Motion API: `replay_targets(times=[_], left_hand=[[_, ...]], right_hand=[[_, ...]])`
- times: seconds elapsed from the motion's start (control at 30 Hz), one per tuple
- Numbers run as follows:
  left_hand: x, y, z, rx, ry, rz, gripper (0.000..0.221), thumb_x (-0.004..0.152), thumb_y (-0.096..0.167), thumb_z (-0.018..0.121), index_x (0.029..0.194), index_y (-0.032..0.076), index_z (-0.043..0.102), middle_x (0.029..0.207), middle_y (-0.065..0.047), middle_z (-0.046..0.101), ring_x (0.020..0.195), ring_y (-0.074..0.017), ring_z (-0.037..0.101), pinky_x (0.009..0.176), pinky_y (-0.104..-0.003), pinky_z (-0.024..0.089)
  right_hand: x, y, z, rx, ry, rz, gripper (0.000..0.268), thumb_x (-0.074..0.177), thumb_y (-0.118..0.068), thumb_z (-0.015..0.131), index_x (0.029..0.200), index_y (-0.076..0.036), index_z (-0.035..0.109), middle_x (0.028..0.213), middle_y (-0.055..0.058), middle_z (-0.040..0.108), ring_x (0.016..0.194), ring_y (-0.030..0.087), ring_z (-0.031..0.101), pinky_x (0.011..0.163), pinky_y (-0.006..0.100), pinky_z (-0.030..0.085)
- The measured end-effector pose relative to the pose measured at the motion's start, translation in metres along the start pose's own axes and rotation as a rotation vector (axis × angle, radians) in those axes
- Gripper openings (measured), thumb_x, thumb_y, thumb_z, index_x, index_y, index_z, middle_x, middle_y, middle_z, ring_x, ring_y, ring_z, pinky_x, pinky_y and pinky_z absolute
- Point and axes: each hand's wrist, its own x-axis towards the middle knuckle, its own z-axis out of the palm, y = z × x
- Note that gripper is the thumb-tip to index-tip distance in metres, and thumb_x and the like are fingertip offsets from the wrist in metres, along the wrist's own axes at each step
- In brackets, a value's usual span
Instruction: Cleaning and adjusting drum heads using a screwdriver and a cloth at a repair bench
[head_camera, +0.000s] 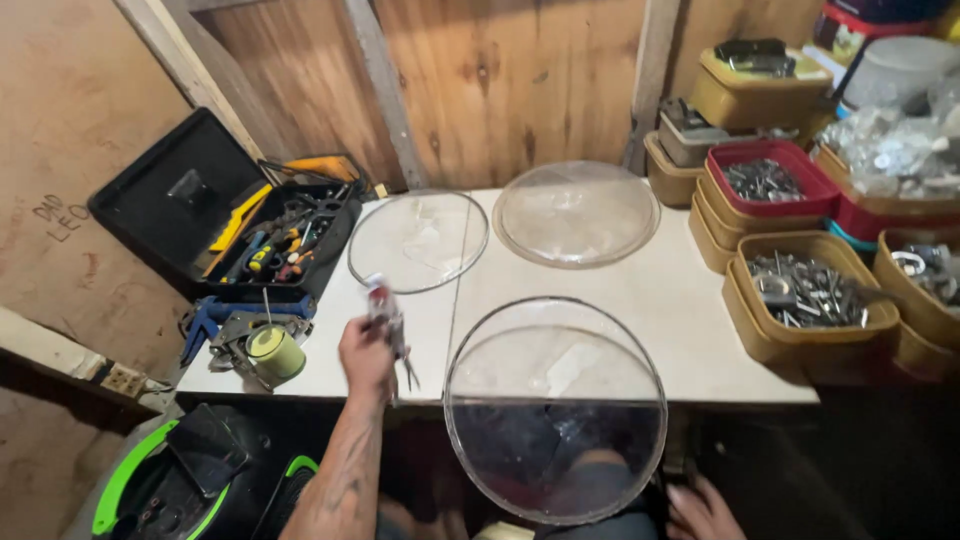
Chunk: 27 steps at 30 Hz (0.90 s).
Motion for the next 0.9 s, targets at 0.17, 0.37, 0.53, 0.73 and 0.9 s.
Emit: replay_targets(times=[0.17, 0.37, 0.53, 0.73, 0.9], left_hand=[[-0.053, -0.016, -0.06, -0.207, -0.044, -0.163, 0.005, 0.087, 0.001, 0.062, 0.088, 0.005, 0.058, 0.068, -0.015, 0.057, 0.048, -0.0278, 0.057, 0.041, -0.043, 0.053], [-0.089, -0.03, -0.123, -0.187, -0.055, -0.307, 0.01, 0.089, 0.002, 0.066, 0.083, -0.004, 0.06, 0.063, -0.017, 0.053, 0.053, -0.0265, 0.054, 0.05, -0.045, 0.051], [-0.088, -0.028, -0.121, -0.024, 0.092, -0.35, 0.017, 0.087, 0.003, 0.077, 0.087, -0.01, 0.066, 0.058, -0.024, 0.059, 0.05, -0.0294, 0.06, 0.05, -0.045, 0.059], [-0.097, 0.007, -0.103, 0.164, 0.092, -0.329, 0.034, 0.089, 0.023, 0.079, 0.103, 0.005, 0.053, 0.069, -0.018, 0.057, 0.055, -0.0257, 0.064, 0.053, -0.038, 0.057], [-0.105, 0.046, -0.092, 0.577, -0.187, -0.173, 0.028, 0.079, 0.028, 0.083, 0.073, 0.003, 0.071, 0.06, -0.012, 0.073, 0.06, -0.0208, 0.069, 0.07, -0.032, 0.055]], right_hand=[[0.014, -0.027, 0.049, 0.072, -0.032, -0.018, 0.075, 0.089, -0.022, 0.066, 0.157, -0.009, 0.036, 0.143, 0.022, 0.053, 0.121, 0.036, 0.056, 0.093, 0.048, 0.046], [0.031, -0.007, 0.057, 0.167, -0.005, -0.003, 0.036, 0.097, -0.016, 0.067, 0.133, -0.013, 0.062, 0.109, 0.015, 0.07, 0.088, 0.031, 0.067, 0.07, 0.043, 0.052], [0.029, -0.011, 0.056, 0.181, 0.103, -0.068, 0.061, 0.096, -0.001, 0.065, 0.153, -0.011, 0.046, 0.108, 0.025, 0.066, 0.088, 0.041, 0.067, 0.069, 0.053, 0.057], [0.022, -0.021, 0.047, 0.169, 0.055, -0.107, 0.058, 0.093, 0.001, 0.067, 0.149, -0.01, 0.055, 0.102, 0.019, 0.069, 0.08, 0.033, 0.067, 0.064, 0.044, 0.057], [0.004, -0.04, 0.048, 0.098, 0.051, -0.067, 0.061, 0.091, 0.003, 0.069, 0.149, -0.01, 0.058, 0.091, 0.018, 0.068, 0.071, 0.032, 0.061, 0.064, 0.046, 0.056]])
